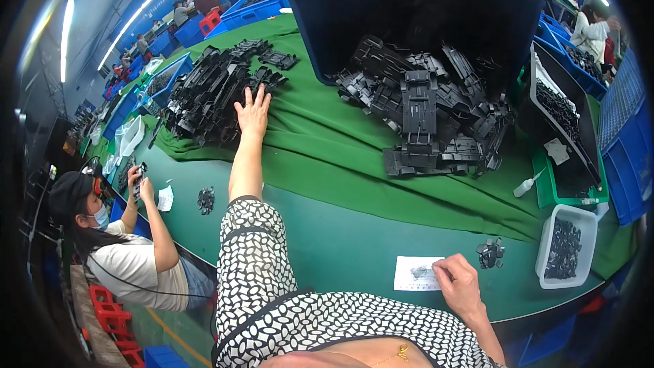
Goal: Assembling plastic components onto a toy car chassis at a factory workbench.
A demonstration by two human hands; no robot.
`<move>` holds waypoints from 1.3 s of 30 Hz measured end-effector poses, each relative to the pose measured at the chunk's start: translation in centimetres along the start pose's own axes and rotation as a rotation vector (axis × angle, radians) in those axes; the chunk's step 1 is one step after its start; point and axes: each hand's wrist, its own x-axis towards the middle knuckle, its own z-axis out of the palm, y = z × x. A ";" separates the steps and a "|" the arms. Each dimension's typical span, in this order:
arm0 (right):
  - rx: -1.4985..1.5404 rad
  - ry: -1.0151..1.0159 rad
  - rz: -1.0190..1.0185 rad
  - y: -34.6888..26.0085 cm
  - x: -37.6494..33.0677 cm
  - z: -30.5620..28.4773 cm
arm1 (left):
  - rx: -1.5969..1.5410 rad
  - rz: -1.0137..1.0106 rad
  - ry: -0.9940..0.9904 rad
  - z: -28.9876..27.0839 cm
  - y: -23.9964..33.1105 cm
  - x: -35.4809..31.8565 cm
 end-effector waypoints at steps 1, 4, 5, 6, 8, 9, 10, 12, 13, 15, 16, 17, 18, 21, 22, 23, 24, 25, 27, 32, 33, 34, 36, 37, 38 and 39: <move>0.001 -0.009 0.007 -0.1 -0.1 0.1 | -0.001 0.003 -0.004 0.1 -0.1 -0.1; 0.013 0.004 0.001 -0.3 -0.3 0.5 | 0.039 0.018 0.166 0.9 0.5 0.0; 0.014 0.012 0.000 -0.3 -0.4 0.6 | 0.008 0.054 0.197 1.2 0.9 0.2; -0.005 0.001 -0.020 0.2 -0.6 0.7 | -0.052 0.110 0.179 1.2 1.2 0.5; 0.056 0.029 -0.096 0.3 -0.1 1.2 | -0.161 0.131 0.124 1.0 1.0 0.2; 0.038 0.003 -0.116 0.7 0.1 1.0 | -0.205 0.124 0.100 -0.6 1.4 -0.3; 0.051 -0.010 -0.122 0.1 0.4 0.6 | -0.201 0.126 0.094 -1.8 1.2 -1.1; 0.041 -0.016 -0.146 0.2 0.7 0.2 | -0.121 0.153 0.162 -3.6 2.3 -1.7; 0.050 -0.003 -0.164 0.4 0.9 0.1 | -0.209 0.164 0.274 -3.8 3.3 -2.0; 0.070 0.002 -0.151 0.6 0.8 -0.3 | -0.491 0.216 0.504 -6.3 6.7 -2.4; 0.080 0.020 -0.140 0.7 0.9 -0.3 | -0.766 0.226 0.408 -7.8 8.7 -2.3; 0.086 0.013 -0.159 1.0 0.9 -0.2 | -0.976 0.232 0.432 -10.2 10.9 -3.4; 0.089 0.004 -0.179 1.1 0.8 -0.1 | -1.256 0.211 0.242 -12.8 12.7 -4.1; 0.115 -0.017 -0.214 0.8 0.2 0.4 | -1.734 0.284 0.027 -15.1 17.4 -4.0; 0.125 -0.018 -0.215 0.9 -0.2 0.4 | -1.863 0.243 -0.067 -18.4 18.5 -5.1; 0.133 -0.015 -0.225 0.5 -0.7 0.3 | -1.895 0.211 -0.092 -19.1 19.3 -5.2; 0.135 -0.007 -0.241 0.4 -1.2 0.3 | -1.905 0.143 -0.093 -19.5 20.1 -5.2; 0.159 -0.013 -0.223 0.7 -1.3 0.4 | -1.865 0.109 -0.154 -19.4 21.2 -5.0; 0.191 -0.028 -0.201 1.0 -1.2 0.1 | -1.922 0.113 -0.287 -18.6 22.3 -4.5; 0.183 0.033 -0.231 1.0 -3.4 -1.1 | -2.391 0.086 -0.328 -20.5 22.1 -6.6; 0.182 0.035 -0.223 1.4 -3.7 -1.1 | -2.488 0.106 -0.299 -20.4 21.9 -7.2; 0.172 0.052 -0.234 1.4 -4.0 -1.5 | -2.539 0.085 -0.303 -19.9 21.7 -7.2; 0.164 0.077 -0.207 1.8 -4.2 -2.3 | -2.652 0.122 -0.321 -20.9 20.3 -9.0; 0.162 0.095 -0.204 2.2 -4.2 -3.0 | -2.685 0.110 -0.328 -21.6 19.2 -10.1; 0.153 0.109 -0.193 2.6 -4.2 -3.7 | -2.786 0.005 -0.366 -19.9 18.0 -10.7; 0.108 0.109 -0.200 3.4 -4.4 -4.8 | -2.842 0.005 -0.631 -20.3 15.8 -12.2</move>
